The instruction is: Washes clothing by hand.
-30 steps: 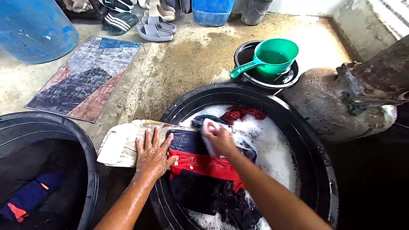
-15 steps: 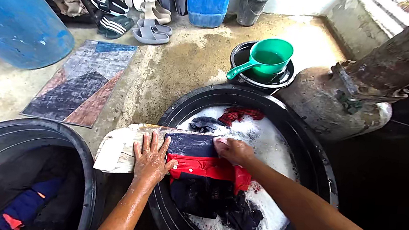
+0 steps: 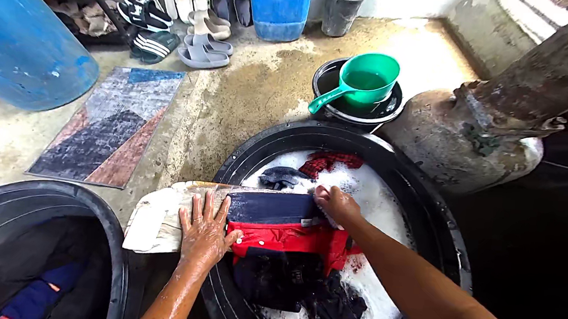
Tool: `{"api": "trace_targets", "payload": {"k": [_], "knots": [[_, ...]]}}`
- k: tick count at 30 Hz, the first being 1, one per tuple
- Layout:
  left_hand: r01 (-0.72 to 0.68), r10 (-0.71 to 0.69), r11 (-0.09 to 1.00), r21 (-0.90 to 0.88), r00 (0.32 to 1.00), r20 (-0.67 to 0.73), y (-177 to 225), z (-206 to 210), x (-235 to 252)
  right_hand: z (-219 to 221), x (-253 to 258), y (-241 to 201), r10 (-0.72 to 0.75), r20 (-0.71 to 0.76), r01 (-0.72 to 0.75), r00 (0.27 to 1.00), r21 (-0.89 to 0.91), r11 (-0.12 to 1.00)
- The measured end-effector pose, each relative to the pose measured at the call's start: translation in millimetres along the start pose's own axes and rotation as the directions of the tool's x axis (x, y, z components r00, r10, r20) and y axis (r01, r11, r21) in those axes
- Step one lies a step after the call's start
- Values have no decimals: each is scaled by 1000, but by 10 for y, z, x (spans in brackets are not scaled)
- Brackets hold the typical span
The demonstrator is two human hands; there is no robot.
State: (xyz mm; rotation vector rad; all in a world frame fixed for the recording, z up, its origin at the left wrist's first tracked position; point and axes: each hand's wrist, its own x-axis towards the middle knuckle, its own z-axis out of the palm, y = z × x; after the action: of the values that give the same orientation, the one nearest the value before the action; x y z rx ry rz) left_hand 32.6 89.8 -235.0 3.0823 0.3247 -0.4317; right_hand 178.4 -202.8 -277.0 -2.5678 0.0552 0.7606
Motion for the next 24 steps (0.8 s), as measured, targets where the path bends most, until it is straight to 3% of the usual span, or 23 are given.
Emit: {"api": "trace_targets", "payload": {"k": [2, 5, 7, 10, 14, 17, 20, 22, 24], "knots": [[3, -3, 1000, 1, 1000, 18, -1, 14, 0, -25, -179, -484, -94, 15, 92, 995, 129, 987], [-22, 19, 999, -38, 998, -60, -43, 76, -25, 367, -563, -1442, -311, -19, 292, 950, 399, 869], [-26, 21, 998, -54, 995, -98, -55, 79, -23, 613, -625, -1664, -392, 6, 360, 920, 386, 849], [-29, 28, 999, -27, 999, -46, -56, 74, -30, 715, -373, -985, -404, -47, 407, 913, 144, 902], [-50, 46, 998, -34, 995, -90, -60, 87, -16, 163, 28, 82, -97, 14, 98, 995, -14, 995], [-41, 37, 997, -61, 997, -70, -50, 47, 24, -148, 188, 388, 107, -9, -101, 994, 261, 960], [-64, 46, 994, -89, 981, -190, -15, 72, 172, -217, 144, 592, 180, -138, -49, 974, 648, 760], [-79, 58, 994, -78, 969, -241, 48, 109, 304, -274, -25, 778, 269, -200, -58, 942, 693, 719], [-129, 95, 987, -92, 946, -309, 110, 196, 356, -330, -257, 1004, 339, -198, -182, 920, 549, 815]]}}
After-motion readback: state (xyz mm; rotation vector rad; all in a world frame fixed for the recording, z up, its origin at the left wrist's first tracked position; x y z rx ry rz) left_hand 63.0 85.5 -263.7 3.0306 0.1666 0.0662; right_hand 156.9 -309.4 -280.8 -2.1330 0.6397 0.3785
